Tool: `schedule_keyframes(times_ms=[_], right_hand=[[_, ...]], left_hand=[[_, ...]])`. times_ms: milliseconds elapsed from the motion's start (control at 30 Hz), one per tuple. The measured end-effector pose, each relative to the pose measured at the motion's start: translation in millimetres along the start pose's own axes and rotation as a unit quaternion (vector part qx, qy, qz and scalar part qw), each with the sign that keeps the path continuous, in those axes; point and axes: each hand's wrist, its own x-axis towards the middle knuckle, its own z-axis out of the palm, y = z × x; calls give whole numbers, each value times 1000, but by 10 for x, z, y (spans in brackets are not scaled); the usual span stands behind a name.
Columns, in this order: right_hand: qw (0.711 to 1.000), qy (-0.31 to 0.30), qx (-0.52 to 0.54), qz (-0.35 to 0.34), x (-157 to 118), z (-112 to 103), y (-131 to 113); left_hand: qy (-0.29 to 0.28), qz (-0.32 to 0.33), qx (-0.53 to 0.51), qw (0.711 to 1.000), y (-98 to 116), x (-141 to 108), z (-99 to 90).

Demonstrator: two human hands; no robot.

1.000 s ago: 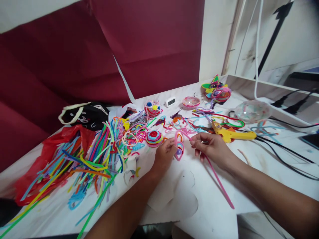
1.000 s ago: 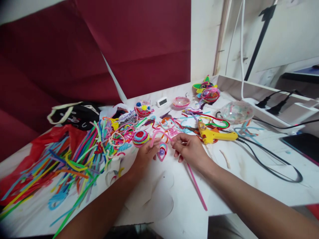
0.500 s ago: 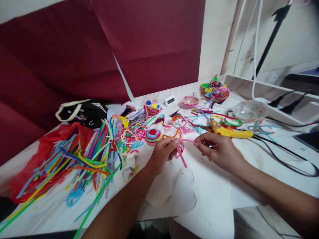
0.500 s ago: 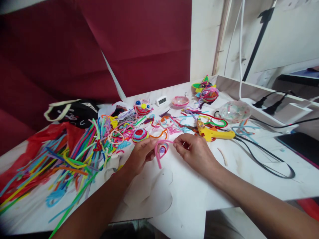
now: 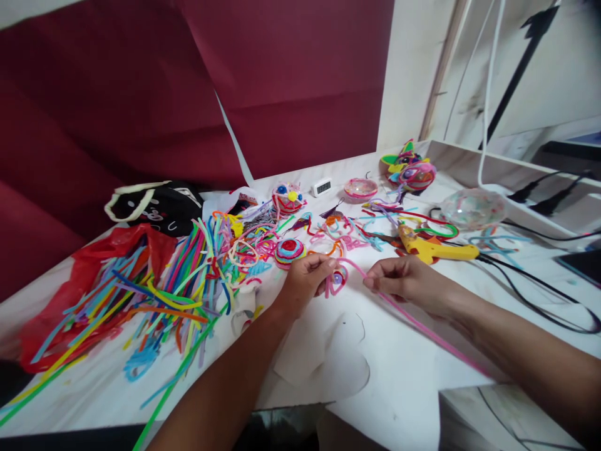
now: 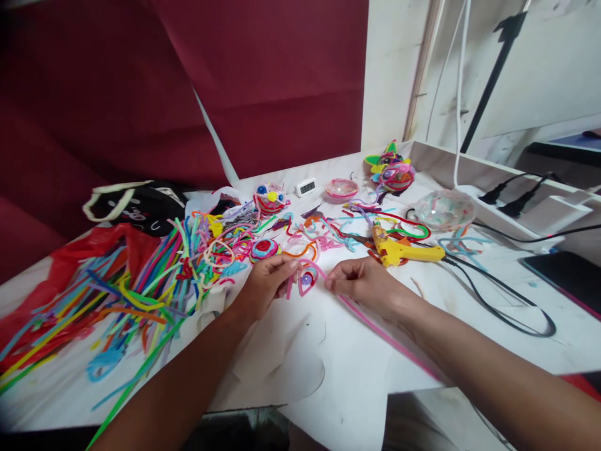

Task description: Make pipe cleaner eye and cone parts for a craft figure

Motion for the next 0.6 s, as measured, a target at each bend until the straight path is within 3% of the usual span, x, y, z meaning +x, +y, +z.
schedule_keyframes(times_ms=[167,300,367,600], right_hand=[[1000,-21,16,-10,64,62,-57],[998,-12,-21,-65,176,57,-99],[997,6,-27,-66,222,22,-115],[998,24,16,-54,276,-174,-81]], left_hand=[[-14,44,41,998,6,-8,-2],[-20,17,46,999,6,2,-12],[5,9,113,994,-6,27,-44],[36,40,392,918,-134,26,-105]])
